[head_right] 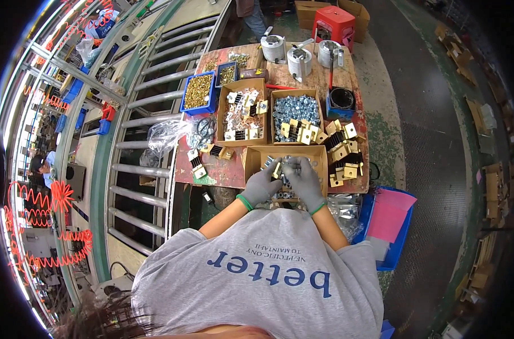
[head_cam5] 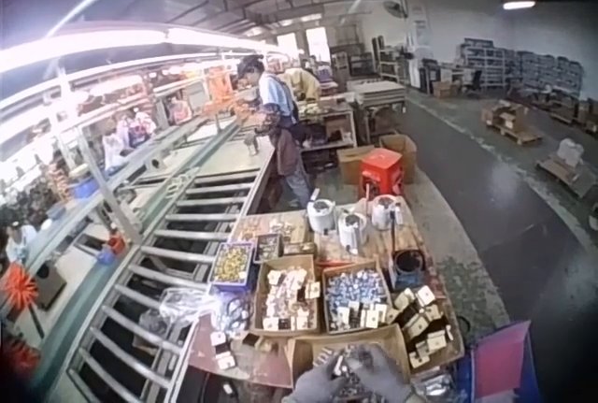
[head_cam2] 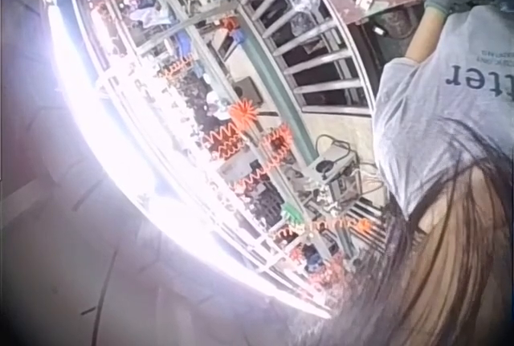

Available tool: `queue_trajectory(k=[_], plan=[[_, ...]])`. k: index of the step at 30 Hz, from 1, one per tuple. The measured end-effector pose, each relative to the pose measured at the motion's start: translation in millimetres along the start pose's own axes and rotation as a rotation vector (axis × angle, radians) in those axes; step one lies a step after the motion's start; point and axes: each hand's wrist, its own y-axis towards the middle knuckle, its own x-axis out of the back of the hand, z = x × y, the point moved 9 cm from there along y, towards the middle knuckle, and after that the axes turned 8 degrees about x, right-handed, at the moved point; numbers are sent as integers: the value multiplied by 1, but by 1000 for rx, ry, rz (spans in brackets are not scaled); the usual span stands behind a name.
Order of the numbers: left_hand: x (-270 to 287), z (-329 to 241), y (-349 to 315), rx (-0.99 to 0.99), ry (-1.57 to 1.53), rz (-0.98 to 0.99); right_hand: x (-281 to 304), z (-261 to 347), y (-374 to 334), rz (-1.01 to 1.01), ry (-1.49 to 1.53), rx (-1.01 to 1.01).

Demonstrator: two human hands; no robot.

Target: The recorder is assembling small metal parts into plastic housings at a workshop bench.

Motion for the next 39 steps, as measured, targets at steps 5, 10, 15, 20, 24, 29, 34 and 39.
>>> queue_trajectory(k=[5, 10, 15, 20, 24, 29, 34, 39], plan=[[-4, 2, 6, -48, -11, -8, -15, -25, -8, 183, 64, -199], [-6, 11, 7, 4, -114, 39, 4, 8, -8, -9, -218, 307], [-29, 28, 22, 94, -594, 221, 5, -21, -4, 10, -23, -14], [-35, 16, 16, 86, -894, 379, 0, -23, 2, 10, -64, -4], [-34, 13, 13, 110, -1000, 416, -5, -42, 0, -13, -55, -41], [-48, 20, 19, 101, -1110, 458, -6, -41, 4, -1, -74, -6], [-56, 25, 23, 95, -1088, 474, -5, -34, 4, 11, -23, -46], [-53, 23, 21, 180, -1047, 483, 5, -45, 6, -53, -236, -24]])
